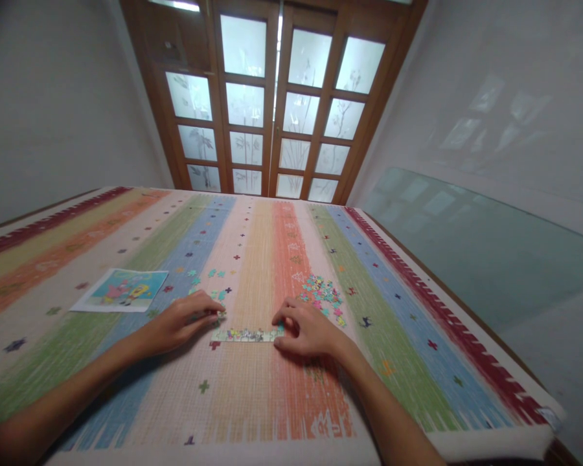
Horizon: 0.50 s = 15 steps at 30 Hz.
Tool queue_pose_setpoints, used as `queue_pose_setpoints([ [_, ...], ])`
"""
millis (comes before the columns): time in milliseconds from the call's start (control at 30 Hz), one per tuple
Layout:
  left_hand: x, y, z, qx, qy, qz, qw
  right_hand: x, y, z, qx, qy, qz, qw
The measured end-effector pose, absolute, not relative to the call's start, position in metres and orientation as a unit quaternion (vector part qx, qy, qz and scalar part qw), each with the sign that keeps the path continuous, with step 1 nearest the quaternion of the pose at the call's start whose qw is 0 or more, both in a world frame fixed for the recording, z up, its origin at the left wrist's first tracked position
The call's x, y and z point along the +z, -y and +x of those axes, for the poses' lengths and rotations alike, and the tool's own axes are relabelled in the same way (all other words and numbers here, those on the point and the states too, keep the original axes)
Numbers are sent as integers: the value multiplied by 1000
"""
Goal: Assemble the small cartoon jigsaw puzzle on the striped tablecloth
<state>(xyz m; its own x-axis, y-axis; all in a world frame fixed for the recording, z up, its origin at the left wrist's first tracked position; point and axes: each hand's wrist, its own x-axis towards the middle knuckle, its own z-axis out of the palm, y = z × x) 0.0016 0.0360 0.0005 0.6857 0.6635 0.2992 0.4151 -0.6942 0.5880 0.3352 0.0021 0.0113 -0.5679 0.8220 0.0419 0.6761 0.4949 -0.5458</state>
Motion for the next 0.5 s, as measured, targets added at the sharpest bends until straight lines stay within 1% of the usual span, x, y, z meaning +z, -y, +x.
queue_pose_setpoints([
  [133, -2, -32, 5, 247, -324, 879, 246, 12, -2, 335, 246, 850, -442, 147],
  [500, -4, -36, 7, 249, -287, 896, 229, 9, -2, 336, 244, 849, -443, 150],
])
